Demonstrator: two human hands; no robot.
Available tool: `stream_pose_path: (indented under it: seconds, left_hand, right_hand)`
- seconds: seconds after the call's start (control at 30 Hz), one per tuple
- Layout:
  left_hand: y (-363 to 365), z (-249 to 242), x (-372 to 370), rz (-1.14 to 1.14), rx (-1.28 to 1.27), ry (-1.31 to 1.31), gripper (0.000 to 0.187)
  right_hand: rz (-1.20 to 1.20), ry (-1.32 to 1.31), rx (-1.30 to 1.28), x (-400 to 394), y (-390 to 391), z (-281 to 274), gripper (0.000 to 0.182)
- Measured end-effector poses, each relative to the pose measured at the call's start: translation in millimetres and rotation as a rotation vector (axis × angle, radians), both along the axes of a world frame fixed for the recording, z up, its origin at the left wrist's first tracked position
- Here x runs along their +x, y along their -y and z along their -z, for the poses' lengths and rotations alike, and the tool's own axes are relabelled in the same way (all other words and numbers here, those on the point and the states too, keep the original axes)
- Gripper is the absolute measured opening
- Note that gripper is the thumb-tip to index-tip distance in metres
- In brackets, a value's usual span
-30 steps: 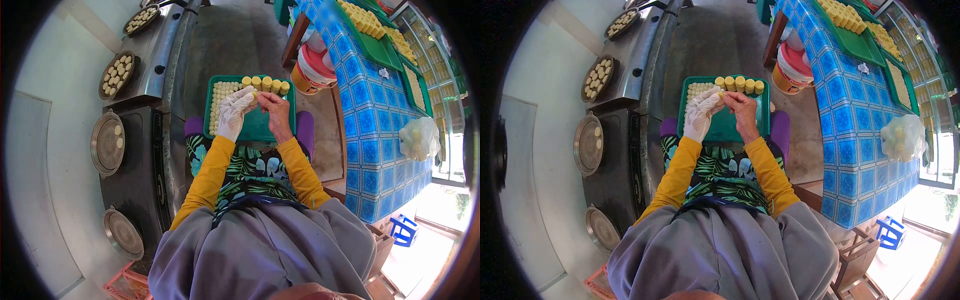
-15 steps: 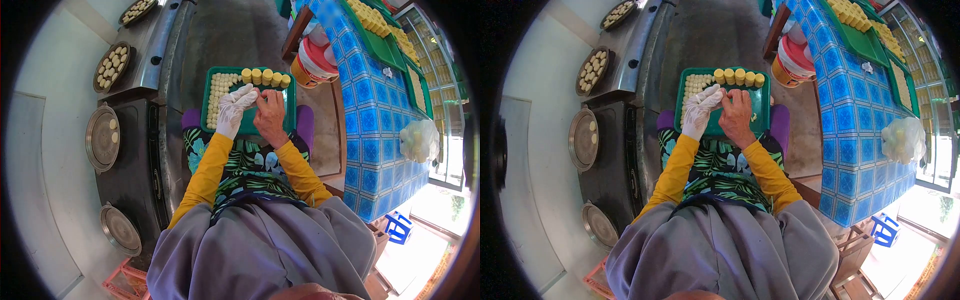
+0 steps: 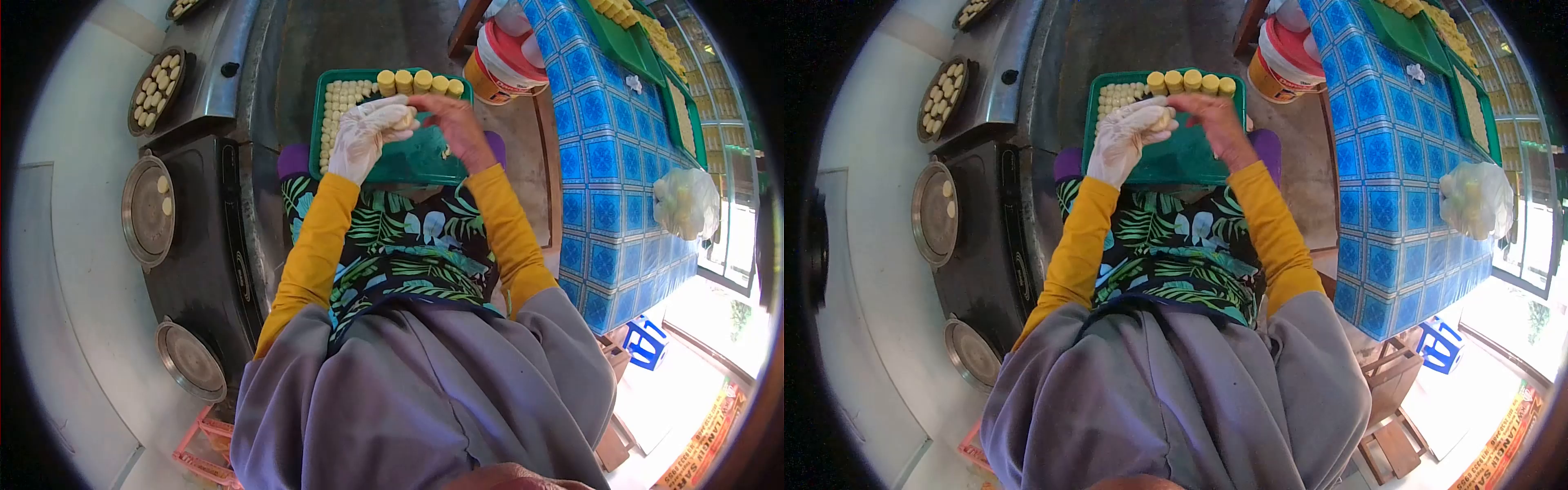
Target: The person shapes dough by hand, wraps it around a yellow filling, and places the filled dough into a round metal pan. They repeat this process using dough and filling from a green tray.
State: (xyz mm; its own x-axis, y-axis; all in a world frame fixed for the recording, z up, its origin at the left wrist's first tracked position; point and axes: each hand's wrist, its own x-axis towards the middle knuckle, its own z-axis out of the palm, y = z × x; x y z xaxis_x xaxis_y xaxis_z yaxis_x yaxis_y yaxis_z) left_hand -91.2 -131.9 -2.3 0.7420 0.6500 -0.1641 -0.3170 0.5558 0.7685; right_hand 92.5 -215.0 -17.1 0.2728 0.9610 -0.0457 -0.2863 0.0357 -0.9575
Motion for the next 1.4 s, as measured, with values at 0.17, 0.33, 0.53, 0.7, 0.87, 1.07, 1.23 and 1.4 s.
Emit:
stream_pose_path:
  seconds: [0.17,0.33,0.53,0.7,0.87,1.07,1.23,1.4]
  left_hand:
    - [-0.9,13.6,-15.6,-0.07,-0.062,0.002,0.039]
    - [19.4,47.0,-22.1,-0.101,-0.12,-0.011,0.043]
    - [24.0,40.1,-26.8,-0.058,-0.202,0.099,0.043]
    - [21.4,33.1,-26.1,-0.042,-0.141,0.126,0.047]
    - [23.6,34.7,-20.4,-0.03,-0.003,-0.016,0.056]
    - [28.4,43.8,-17.3,-0.084,0.001,0.022,0.055]
    - [34.0,40.9,-12.9,-0.116,-0.006,-0.062,0.042]
    - [34.6,44.2,-4.2,-0.158,-0.03,-0.219,0.033]
  right_hand:
    - [-0.101,0.934,-0.284,48.7,16.4,38.4,0.018]
    - [-0.263,1.593,-0.134,33.7,47.7,86.1,0.014]
    - [-0.305,1.747,-0.026,34.4,43.2,96.2,0.014]
    - [-0.024,0.347,-0.306,13.4,24.0,51.5,0.009]
    - [-0.019,-0.034,-0.1,-10.9,19.5,12.5,0.013]
    - [0.038,0.083,-0.108,-35.5,20.4,18.8,0.016]
    - [0.168,0.163,-0.124,-41.3,21.8,24.9,0.019]
    - [0.241,0.479,-0.074,-45.6,22.8,33.0,0.03]
